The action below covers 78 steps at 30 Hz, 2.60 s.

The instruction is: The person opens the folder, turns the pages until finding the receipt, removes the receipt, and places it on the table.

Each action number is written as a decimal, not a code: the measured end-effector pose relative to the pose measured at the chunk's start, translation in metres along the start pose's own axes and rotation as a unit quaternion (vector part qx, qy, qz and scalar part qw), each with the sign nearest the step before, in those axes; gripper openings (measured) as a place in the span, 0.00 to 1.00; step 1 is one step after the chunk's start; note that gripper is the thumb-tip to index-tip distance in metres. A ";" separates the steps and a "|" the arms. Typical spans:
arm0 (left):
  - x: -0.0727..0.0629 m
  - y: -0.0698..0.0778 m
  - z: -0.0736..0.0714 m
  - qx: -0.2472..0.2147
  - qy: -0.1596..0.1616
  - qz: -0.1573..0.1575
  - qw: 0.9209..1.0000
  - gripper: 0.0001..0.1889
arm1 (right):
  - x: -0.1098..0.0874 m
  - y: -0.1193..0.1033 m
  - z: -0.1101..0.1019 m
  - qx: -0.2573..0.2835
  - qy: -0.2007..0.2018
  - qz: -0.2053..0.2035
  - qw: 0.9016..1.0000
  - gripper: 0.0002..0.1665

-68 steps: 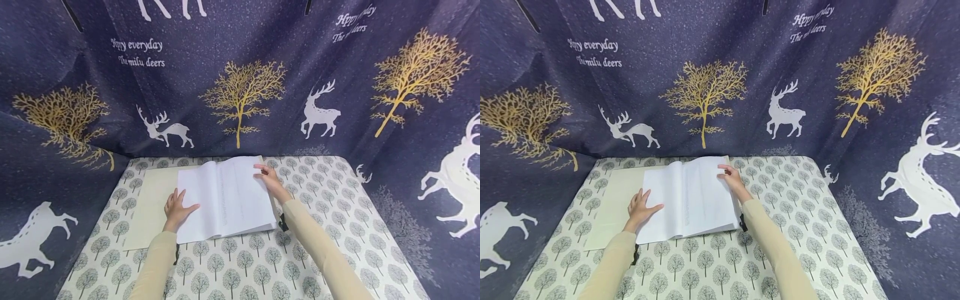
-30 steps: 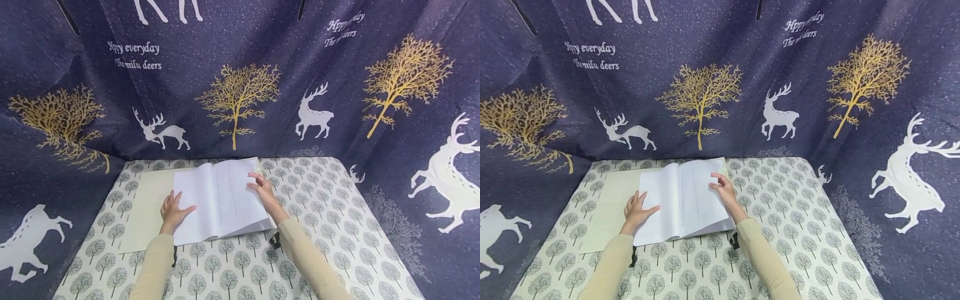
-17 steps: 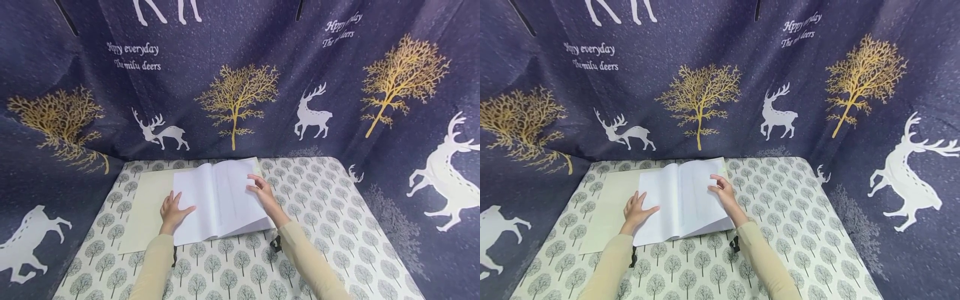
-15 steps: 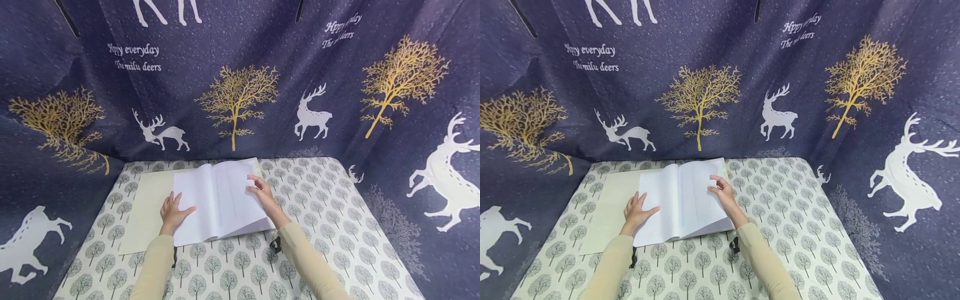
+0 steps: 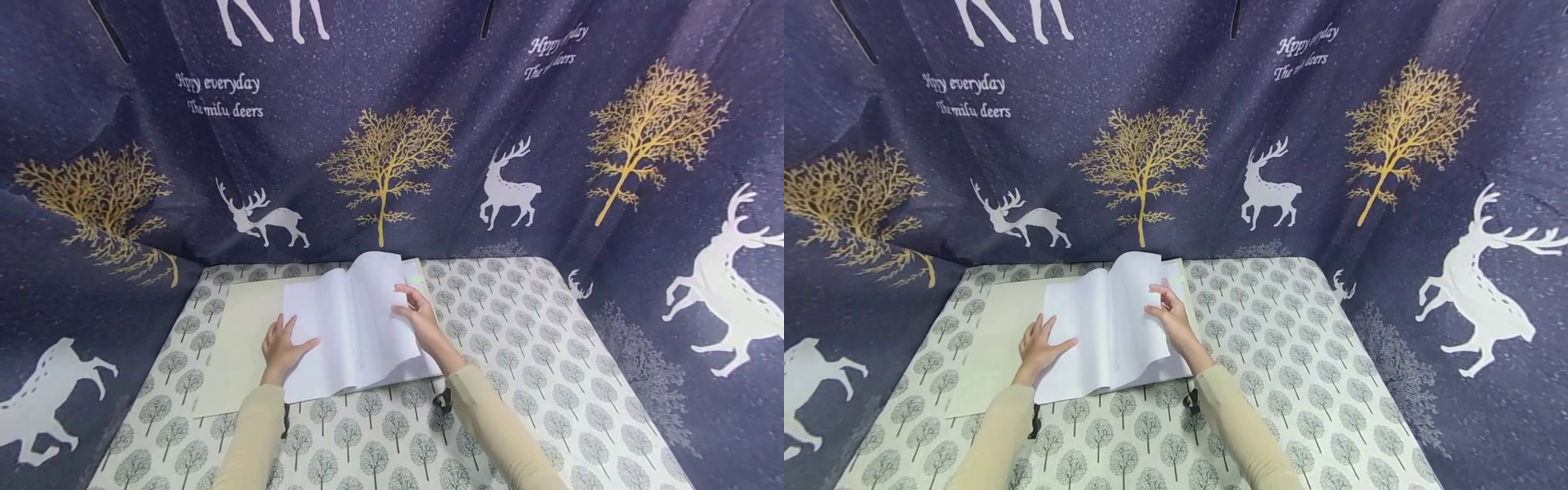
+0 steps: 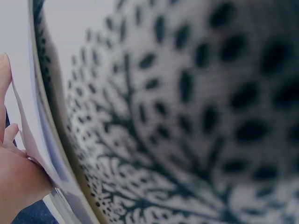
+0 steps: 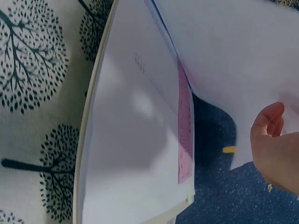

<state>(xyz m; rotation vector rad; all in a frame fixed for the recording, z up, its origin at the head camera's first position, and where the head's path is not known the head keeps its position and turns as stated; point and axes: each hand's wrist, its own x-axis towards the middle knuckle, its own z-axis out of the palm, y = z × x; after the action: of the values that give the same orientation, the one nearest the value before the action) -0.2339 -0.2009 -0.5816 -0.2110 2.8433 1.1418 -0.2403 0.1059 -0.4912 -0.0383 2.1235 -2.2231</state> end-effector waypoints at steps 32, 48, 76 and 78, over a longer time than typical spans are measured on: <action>-0.004 0.004 -0.002 0.006 0.004 0.007 1.000 0.49 | -0.022 0.002 0.026 -0.023 -0.050 0.001 0.998 0.46; -0.006 0.003 -0.001 0.000 0.006 0.006 1.000 0.49 | -0.028 0.008 0.032 -0.017 -0.080 0.018 0.996 0.55; -0.001 0.001 0.003 0.010 0.009 0.021 1.000 0.45 | -0.036 0.018 0.049 -0.019 -0.098 0.033 0.994 0.58; -0.001 0.003 0.001 0.008 0.009 0.027 1.000 0.43 | -0.036 0.019 0.049 -0.015 -0.101 0.034 0.994 0.58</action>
<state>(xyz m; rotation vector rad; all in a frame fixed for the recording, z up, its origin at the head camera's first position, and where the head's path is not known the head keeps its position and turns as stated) -0.2329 -0.1975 -0.5804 -0.1466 2.8903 1.1314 -0.2011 0.0582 -0.5069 -0.1810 2.0195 -2.0542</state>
